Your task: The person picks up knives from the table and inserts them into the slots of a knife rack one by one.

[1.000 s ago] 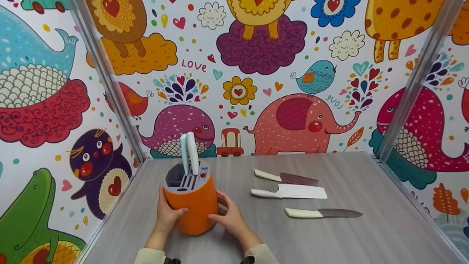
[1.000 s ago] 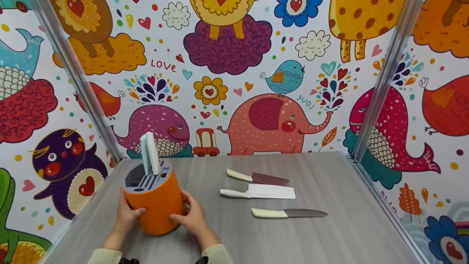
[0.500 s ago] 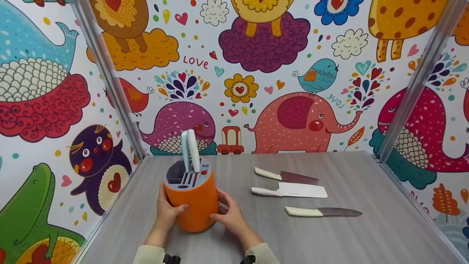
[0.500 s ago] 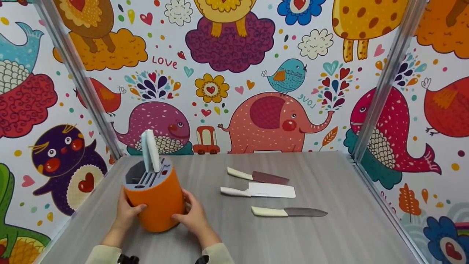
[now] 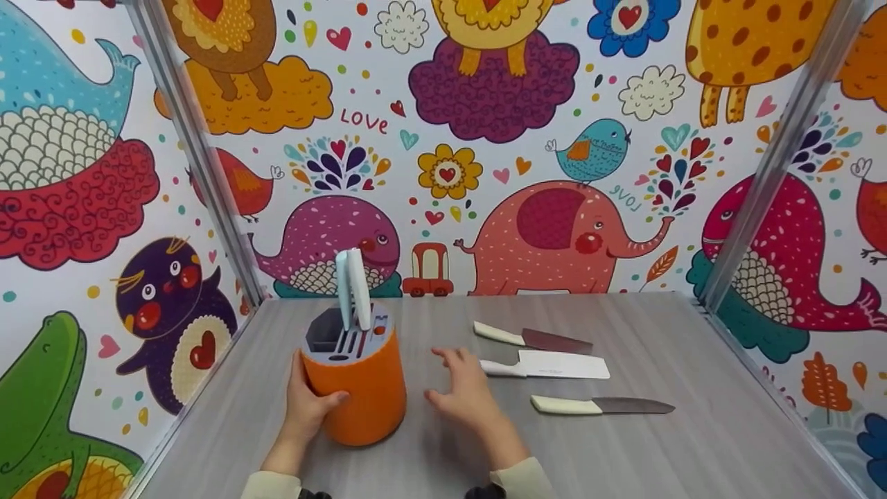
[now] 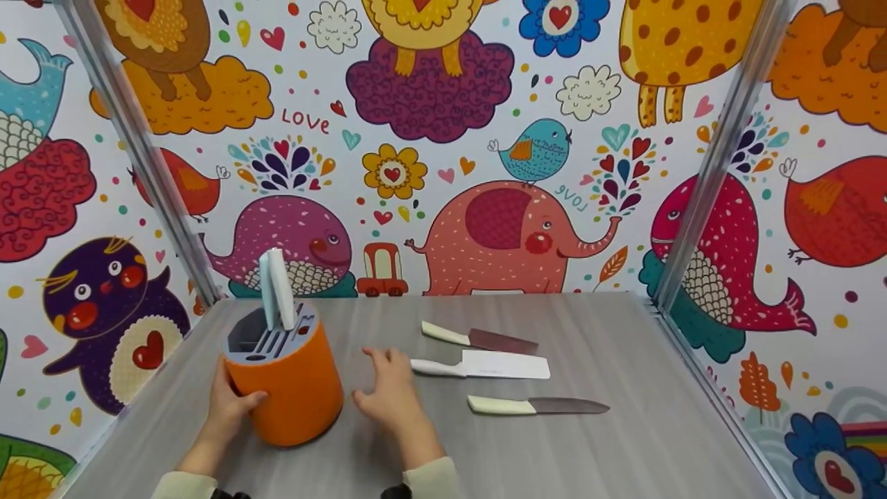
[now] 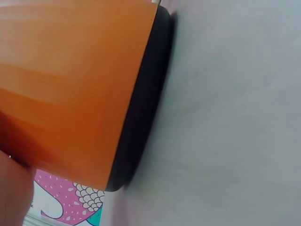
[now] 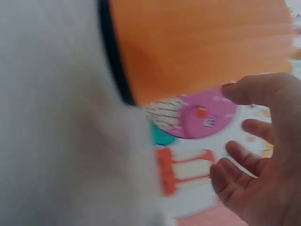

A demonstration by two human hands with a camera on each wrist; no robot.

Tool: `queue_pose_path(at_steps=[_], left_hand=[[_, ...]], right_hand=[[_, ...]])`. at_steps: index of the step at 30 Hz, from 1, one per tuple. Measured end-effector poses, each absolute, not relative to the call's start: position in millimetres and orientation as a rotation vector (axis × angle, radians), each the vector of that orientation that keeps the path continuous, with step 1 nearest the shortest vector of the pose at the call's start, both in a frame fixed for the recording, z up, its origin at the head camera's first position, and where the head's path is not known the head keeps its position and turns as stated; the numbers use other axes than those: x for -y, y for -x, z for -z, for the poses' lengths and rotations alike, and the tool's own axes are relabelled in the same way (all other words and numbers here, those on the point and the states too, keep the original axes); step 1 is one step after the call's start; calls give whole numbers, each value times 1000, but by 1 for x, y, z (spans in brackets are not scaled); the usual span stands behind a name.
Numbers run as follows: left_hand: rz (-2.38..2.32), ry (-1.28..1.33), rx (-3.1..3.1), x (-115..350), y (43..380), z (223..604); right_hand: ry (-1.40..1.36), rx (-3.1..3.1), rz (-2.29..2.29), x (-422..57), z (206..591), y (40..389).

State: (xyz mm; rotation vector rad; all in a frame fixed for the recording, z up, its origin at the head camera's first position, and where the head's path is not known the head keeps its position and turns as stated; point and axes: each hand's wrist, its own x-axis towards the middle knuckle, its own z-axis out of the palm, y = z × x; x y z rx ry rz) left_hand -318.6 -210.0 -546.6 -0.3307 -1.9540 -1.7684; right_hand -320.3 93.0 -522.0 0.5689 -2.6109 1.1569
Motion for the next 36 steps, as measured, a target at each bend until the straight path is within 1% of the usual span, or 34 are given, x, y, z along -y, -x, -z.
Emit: queue_pose_path(at_steps=[5,11,17,21,27,30,36], left_hand=[[1763,302,1984,208,315,547],[1777,289,1985,210,312,544],[1791,256,1996,210,311,545],[1812,302,1966,205,315,550],[1803,335,1950,209,317,551],[1808,331,1948,209,316,554],[1821,329,1950,211,316,554]], right_hand=[[-549,2724,-903,-143,501,308],[-312,2786,-470,-197,497,295],[-205,2929,-453,-242,505,300],[-168,2987,-497,-268,514,307],[-184,3039,-587,-278,524,319],[-175,3020,-601,-281,531,319],[-154,3015,-603,-282,532,321]])
